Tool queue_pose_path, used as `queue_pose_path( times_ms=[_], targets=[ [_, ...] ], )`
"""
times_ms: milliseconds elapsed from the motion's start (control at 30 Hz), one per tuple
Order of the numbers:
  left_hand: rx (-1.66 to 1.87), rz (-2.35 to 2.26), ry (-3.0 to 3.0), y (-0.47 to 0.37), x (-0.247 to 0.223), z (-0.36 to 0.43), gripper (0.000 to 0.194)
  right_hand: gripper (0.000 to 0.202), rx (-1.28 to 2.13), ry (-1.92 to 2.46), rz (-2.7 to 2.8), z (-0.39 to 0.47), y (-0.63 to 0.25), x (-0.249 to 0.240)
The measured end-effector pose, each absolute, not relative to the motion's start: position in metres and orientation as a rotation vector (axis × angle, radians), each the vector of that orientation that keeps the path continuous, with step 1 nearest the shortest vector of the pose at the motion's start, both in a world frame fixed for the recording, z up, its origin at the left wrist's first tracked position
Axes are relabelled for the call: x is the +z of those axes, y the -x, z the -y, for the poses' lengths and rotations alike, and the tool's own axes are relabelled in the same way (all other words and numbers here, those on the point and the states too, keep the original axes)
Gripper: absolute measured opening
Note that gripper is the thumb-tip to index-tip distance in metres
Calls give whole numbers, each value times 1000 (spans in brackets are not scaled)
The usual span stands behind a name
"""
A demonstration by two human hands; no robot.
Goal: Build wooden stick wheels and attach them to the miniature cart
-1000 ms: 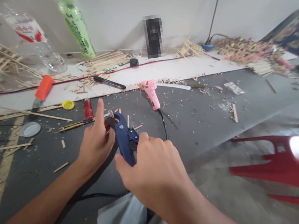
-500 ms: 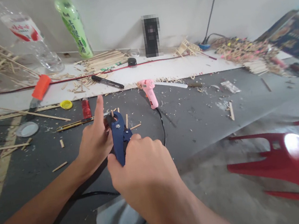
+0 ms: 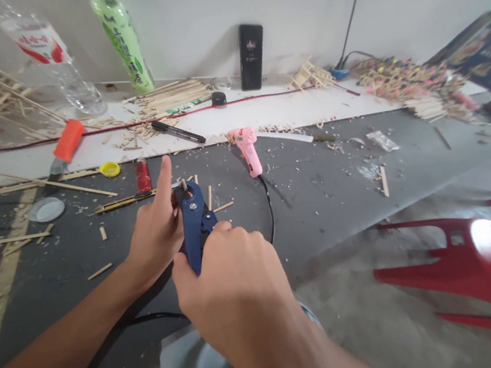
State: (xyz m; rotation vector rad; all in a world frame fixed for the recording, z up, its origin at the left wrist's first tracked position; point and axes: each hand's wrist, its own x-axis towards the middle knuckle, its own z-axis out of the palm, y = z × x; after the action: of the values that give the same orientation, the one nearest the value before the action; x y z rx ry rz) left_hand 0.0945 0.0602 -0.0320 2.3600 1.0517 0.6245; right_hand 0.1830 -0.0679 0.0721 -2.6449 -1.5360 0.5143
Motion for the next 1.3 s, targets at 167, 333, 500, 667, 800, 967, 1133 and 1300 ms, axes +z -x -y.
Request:
queue_pose_path(
  times_ms=[167, 333, 500, 667, 800, 967, 1133, 1300],
  targets=[
    [649, -1050, -2357, -97, -26, -59, 77, 31, 488, 2651, 1520, 67, -185, 73],
    [652, -1045, -2366, -98, -26, -60, 81, 32, 506, 2694, 1475, 67, -189, 77],
    [670, -1026, -2364, -97, -29, -61, 83, 33, 537, 2722, 1452, 66, -191, 78],
    [686, -1037, -2365, -96, -28, -60, 84, 32, 524, 2681, 1491, 67, -191, 76],
    [687, -1026, -2365, -96, -27, -59, 80, 31, 477, 2649, 1521, 68, -191, 74],
    [666, -1052, -2390, -97, -29, -60, 79, 29, 498, 2609, 1567, 66, -187, 74],
    [633, -1056, -2409, -96, -29, -61, 82, 27, 527, 2587, 1575, 64, -182, 74],
    [556, -1102, -2437, -95, -28, -62, 79, 28, 478, 2565, 1595, 64, -188, 72]
  ],
)
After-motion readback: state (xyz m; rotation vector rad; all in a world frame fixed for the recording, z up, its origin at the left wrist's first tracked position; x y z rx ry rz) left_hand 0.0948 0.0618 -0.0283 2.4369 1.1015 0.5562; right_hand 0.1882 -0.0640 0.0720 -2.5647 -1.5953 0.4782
